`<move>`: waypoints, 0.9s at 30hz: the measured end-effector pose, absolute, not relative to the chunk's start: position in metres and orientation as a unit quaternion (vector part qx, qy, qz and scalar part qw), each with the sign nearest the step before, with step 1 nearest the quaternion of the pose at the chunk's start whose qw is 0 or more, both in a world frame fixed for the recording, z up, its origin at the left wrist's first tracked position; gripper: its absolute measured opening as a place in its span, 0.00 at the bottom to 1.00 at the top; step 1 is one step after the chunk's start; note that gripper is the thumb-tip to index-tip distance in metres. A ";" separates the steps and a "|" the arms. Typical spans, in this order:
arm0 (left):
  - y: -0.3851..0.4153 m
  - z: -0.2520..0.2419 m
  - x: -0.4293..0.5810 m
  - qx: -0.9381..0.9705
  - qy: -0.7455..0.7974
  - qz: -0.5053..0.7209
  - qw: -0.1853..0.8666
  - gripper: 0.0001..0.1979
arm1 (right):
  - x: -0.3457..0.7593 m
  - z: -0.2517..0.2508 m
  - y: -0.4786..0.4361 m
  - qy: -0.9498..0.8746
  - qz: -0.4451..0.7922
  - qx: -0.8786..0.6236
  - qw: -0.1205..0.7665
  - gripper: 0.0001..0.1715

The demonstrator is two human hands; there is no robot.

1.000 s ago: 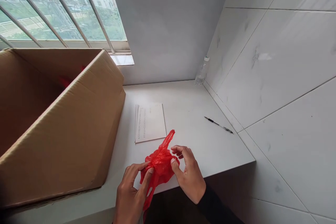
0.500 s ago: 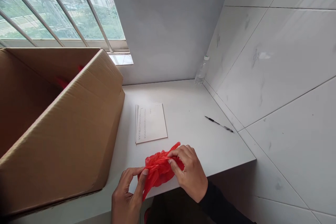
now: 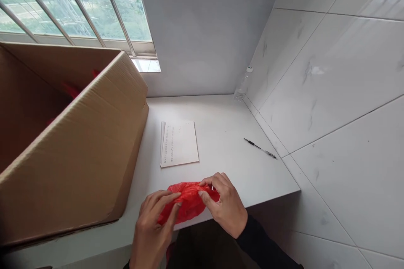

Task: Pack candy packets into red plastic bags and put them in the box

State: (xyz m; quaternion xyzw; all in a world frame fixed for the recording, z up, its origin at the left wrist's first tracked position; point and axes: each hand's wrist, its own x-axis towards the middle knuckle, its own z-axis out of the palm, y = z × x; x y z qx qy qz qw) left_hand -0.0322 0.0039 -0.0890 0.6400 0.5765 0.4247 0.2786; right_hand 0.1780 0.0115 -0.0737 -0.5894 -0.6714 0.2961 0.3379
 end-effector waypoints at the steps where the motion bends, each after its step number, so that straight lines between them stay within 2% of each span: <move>1: 0.004 -0.089 -0.035 0.617 0.593 0.430 0.287 0.06 | 0.181 -0.075 0.010 -0.659 0.294 -0.600 0.346 0.09; 6: 0.000 -0.083 -0.046 0.484 0.683 0.444 0.321 0.15 | 0.194 -0.076 0.001 -0.599 0.325 -0.636 0.363 0.09; 10: -0.001 -0.073 -0.040 0.442 0.653 0.480 0.385 0.20 | 0.184 -0.066 -0.002 -0.648 0.330 -0.590 0.351 0.25; 11: -0.002 -0.070 -0.037 0.443 0.642 0.483 0.399 0.21 | 0.180 -0.062 -0.001 -0.661 0.333 -0.577 0.345 0.26; 15: -0.006 -0.055 -0.032 0.447 0.642 0.462 0.418 0.19 | 0.174 -0.055 0.000 -0.636 0.370 -0.571 0.364 0.12; 18: -0.014 -0.047 -0.036 0.399 0.692 0.469 0.377 0.20 | 0.183 -0.056 -0.004 -0.562 0.399 -0.596 0.412 0.12; 22: -0.025 -0.044 -0.046 0.458 0.709 0.446 0.297 0.19 | 0.194 -0.056 -0.013 -0.530 0.381 -0.597 0.466 0.11; 24: -0.029 -0.043 -0.049 0.465 0.721 0.414 0.305 0.21 | 0.195 -0.054 -0.015 -0.532 0.377 -0.592 0.474 0.12; 27: -0.032 -0.039 -0.051 0.440 0.729 0.388 0.352 0.24 | 0.192 -0.050 -0.016 -0.539 0.379 -0.595 0.462 0.18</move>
